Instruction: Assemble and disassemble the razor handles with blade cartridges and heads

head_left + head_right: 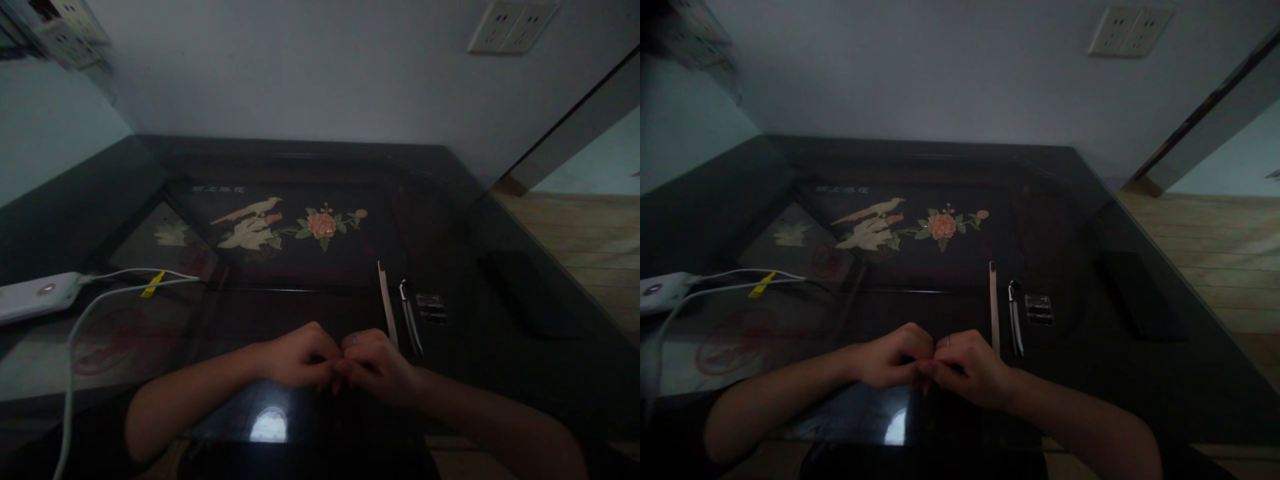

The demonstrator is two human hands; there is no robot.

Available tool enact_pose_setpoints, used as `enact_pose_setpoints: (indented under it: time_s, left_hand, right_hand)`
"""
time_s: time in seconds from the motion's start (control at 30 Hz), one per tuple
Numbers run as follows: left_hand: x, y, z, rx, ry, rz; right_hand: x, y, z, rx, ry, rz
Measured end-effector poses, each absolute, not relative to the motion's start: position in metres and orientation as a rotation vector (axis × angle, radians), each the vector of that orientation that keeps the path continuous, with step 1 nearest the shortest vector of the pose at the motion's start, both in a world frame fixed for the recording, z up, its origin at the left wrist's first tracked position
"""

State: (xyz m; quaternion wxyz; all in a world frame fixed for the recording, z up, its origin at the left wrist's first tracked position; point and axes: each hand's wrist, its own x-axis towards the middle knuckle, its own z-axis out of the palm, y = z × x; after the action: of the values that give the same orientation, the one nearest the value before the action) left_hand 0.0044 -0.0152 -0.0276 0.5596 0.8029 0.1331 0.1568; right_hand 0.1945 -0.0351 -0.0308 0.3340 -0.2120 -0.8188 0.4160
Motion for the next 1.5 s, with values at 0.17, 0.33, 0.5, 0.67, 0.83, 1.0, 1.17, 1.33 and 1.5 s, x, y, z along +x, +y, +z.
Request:
enact_pose_setpoints:
  time_s: [0.17, 0.33, 0.5, 0.67, 0.83, 1.0, 1.17, 1.33, 1.5]
  left_hand:
    - [0.005, -0.015, -0.027, 1.952, 0.307, 0.492]
    - [0.004, -0.014, -0.024, 2.043, 0.375, 0.664]
    - [0.003, -0.014, -0.022, 2.045, 0.479, 0.704]
    - [0.003, -0.013, -0.024, 2.007, 0.559, 0.724]
    - [0.002, -0.011, -0.027, 2.006, 0.553, 0.718]
    - [0.001, -0.007, -0.030, 2.014, 0.578, 0.728]
    - [0.004, -0.002, -0.028, 2.006, 0.670, 0.744]
    - [0.008, -0.001, -0.026, 1.995, 0.761, 0.687]
    - [0.009, -0.002, -0.026, 1.982, 0.783, 0.648]
  right_hand:
    - [0.193, -0.033, -0.028, -0.572, -2.147, 1.002]
    - [0.198, -0.033, -0.018, -0.589, -2.211, 0.875]
    - [0.206, -0.021, -0.010, -0.892, -2.330, 0.641]
    - [0.214, -0.002, 0.003, -1.512, -2.465, 0.213]
    - [0.217, 0.002, 0.012, -1.927, -2.582, -0.062]
    - [0.216, 0.000, 0.009, -2.045, -2.649, 0.002]
    - [0.216, 0.001, 0.009, -2.098, -2.655, 0.080]
    - [0.214, 0.000, 0.015, -2.058, -2.653, 0.190]
    - [0.213, 0.002, 0.011, -1.926, -2.543, 0.413]
